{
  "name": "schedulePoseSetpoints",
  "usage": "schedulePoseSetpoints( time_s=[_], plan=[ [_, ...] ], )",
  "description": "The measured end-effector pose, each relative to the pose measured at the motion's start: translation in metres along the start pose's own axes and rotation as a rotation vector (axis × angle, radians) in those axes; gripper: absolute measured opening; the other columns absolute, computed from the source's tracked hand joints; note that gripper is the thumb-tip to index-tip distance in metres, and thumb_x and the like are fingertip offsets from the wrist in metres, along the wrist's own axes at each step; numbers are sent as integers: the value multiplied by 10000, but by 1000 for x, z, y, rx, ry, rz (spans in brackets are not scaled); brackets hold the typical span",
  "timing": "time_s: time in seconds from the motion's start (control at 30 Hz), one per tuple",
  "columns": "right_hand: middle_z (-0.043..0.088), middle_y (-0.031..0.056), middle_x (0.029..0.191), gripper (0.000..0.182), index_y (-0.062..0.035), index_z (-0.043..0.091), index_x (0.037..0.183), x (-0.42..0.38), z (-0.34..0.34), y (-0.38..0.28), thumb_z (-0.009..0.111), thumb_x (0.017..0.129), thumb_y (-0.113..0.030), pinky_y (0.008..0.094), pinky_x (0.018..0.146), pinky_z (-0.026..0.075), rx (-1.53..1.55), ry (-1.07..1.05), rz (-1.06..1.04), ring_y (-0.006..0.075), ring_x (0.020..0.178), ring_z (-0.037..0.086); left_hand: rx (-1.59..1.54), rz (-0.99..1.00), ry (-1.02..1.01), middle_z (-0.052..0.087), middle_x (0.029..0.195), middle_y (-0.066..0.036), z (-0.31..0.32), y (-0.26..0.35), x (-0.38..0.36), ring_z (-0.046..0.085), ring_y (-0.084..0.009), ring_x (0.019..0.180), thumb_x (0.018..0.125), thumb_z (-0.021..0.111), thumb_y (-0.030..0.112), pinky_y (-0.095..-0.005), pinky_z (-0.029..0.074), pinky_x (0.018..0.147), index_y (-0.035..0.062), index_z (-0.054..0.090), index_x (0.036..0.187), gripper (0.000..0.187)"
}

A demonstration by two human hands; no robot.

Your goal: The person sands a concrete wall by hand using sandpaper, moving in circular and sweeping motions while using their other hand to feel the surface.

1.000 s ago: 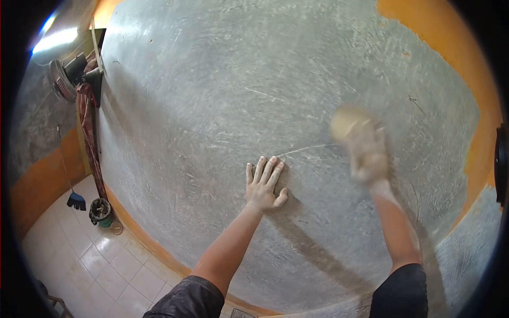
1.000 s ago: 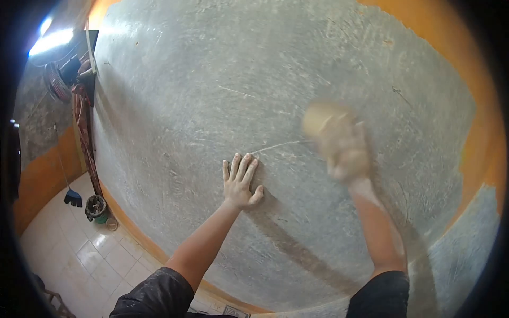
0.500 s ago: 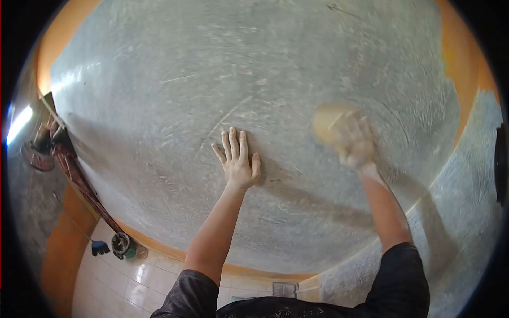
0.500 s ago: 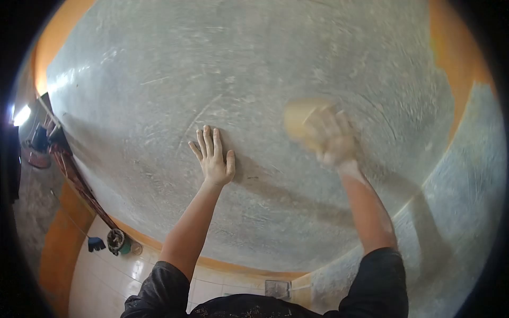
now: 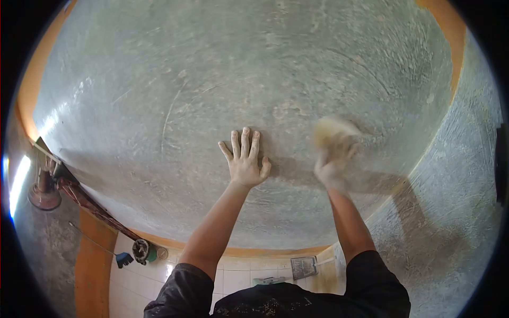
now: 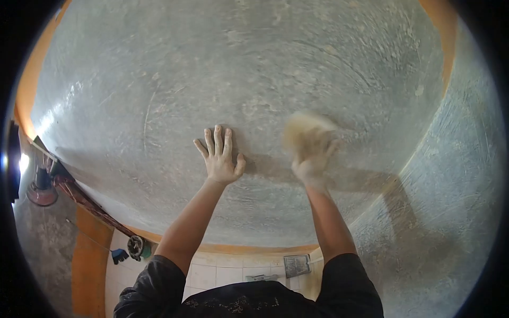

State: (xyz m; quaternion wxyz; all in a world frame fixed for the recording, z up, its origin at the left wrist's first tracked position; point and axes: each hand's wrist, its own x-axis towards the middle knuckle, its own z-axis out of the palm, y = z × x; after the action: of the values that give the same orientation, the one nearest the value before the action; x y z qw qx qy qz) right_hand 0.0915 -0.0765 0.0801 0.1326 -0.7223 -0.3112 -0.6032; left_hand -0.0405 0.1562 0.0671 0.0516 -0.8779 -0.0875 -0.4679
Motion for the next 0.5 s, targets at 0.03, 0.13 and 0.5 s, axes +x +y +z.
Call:
schedulePoseSetpoints(
  time_s=[0.03,0.13,0.5],
  plan=[
    [453,175,1446,449,-70,512,1362,-20,4,5,486,938,-213,585,1127,205,45,-43,-101,395,1385,338,-10,3,-14,116,1578,-239,5,8,-3,-60,-459,1458,815,520,407,-688,-150,1065,52,293,1492,798],
    [434,222,1438,471,5,488,1356,-64,21,29,484,923,-182,618,1122,189,174,-34,-65,402,1386,327,-24,60,-83,107,1570,-262,16,30,-14,-65,-495,1443,809,535,405,-704,-157,1049,49,280,1494,813],
    [209,353,1493,691,137,246,1424,-169,32,30,443,961,-337,595,1145,27,720,109,1279,492,1405,156,4,-5,-817,27,1545,-326,42,114,-49,-100,-602,1379,826,584,464,-769,-113,1007,66,128,1527,926]
  ],
)
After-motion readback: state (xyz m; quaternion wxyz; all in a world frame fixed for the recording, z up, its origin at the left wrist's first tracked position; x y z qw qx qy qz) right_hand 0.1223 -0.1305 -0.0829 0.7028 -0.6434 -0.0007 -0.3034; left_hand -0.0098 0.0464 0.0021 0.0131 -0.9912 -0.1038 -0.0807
